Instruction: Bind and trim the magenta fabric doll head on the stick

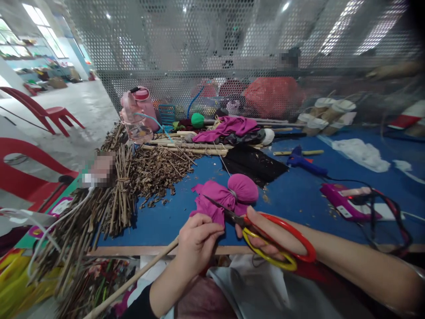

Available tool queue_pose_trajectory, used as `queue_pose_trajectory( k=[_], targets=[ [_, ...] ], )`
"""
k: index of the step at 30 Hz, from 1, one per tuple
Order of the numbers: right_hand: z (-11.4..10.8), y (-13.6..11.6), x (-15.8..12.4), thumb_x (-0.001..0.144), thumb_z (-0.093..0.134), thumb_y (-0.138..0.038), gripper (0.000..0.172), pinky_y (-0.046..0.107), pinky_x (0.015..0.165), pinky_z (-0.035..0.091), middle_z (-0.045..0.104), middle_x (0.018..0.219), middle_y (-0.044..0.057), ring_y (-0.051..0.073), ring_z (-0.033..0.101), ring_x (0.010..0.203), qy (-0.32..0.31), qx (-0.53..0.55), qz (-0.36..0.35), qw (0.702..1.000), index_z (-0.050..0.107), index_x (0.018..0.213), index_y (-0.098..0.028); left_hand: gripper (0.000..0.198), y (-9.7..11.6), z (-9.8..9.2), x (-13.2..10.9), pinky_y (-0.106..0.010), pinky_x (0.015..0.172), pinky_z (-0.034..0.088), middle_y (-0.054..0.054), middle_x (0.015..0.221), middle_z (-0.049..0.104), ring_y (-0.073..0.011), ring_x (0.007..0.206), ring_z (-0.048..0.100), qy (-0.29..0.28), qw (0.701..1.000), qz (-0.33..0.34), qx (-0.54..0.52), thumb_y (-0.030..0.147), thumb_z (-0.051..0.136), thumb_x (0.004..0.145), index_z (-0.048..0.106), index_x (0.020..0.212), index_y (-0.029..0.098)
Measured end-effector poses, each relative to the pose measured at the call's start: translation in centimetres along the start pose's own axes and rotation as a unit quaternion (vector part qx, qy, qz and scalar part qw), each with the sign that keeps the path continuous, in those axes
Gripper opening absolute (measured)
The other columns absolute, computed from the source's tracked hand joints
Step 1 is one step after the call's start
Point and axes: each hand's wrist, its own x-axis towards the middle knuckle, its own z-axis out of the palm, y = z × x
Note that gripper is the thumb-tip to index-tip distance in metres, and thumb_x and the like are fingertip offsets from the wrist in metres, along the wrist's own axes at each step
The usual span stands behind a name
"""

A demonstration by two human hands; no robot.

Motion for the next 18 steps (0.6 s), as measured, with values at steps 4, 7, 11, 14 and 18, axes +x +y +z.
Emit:
queue_pose_trajectory(
  k=[4, 7, 11, 14, 18],
  targets=[
    [-0.1, -0.4, 0.1, 0.076, 0.04, -0.075, 0.057, 0.012, 0.027, 0.018, 0.031, 0.049, -0.01, 0.002, 0.016, 0.033, 0.029, -0.047, 0.001, 0.998, 0.051, 0.084, -0.019, 0.012, -0.1, 0.0, -0.2, -0.021, 0.059, 0.046, -0.003, 0.07, 0.062, -0.0113, 0.064, 0.058, -0.011, 1.0, -0.012, -0.02, 0.011, 0.063, 0.08, 0.071, 0.081, 0.019],
    [0.1, -0.8, 0.2, 0.074, 0.041, -0.077, 0.06, 0.013, 0.029, 0.02, 0.035, 0.053, -0.009, 0.002, 0.02, 0.034, 0.009, -0.036, -0.01, 0.999, 0.05, 0.086, -0.019, 0.011, -0.2, -0.1, -0.3, -0.022, 0.06, 0.046, -0.004, 0.072, 0.063, -0.012, 0.066, 0.059, -0.043, 0.998, -0.022, -0.034, 0.013, 0.062, 0.08, 0.072, 0.082, 0.019],
    [0.7, -1.2, 1.1, 0.071, 0.043, -0.079, 0.063, 0.013, 0.034, 0.024, 0.039, 0.057, -0.007, 0.002, 0.027, 0.037, -0.006, 0.002, -0.009, 1.0, 0.05, 0.088, -0.019, 0.013, 0.1, -0.3, -0.1, -0.023, 0.061, 0.047, -0.004, 0.072, 0.064, -0.013, 0.067, 0.06, -0.131, 0.989, -0.036, -0.061, 0.014, 0.061, 0.082, 0.072, 0.078, 0.02],
    [1.0, -1.5, 1.8, 0.076, 0.038, -0.077, 0.06, 0.012, 0.031, 0.02, 0.036, 0.052, -0.008, 0.002, 0.023, 0.034, 0.013, -0.013, 0.024, 1.0, 0.05, 0.086, -0.019, 0.015, 0.1, -0.5, 0.1, -0.024, 0.062, 0.049, -0.004, 0.073, 0.065, -0.0134, 0.067, 0.06, -0.175, 0.98, -0.035, -0.089, 0.011, 0.06, 0.08, 0.072, 0.079, 0.02],
    [1.0, -1.7, 1.9, 0.076, 0.037, -0.076, 0.06, 0.012, 0.029, 0.015, 0.03, 0.047, -0.01, 0.002, 0.016, 0.032, 0.035, -0.052, 0.025, 0.998, 0.051, 0.085, -0.019, 0.014, -0.1, -0.7, 0.2, -0.023, 0.059, 0.047, -0.004, 0.072, 0.064, -0.0129, 0.066, 0.059, -0.188, 0.974, -0.039, -0.119, 0.012, 0.061, 0.079, 0.072, 0.08, 0.02]
  ],
)
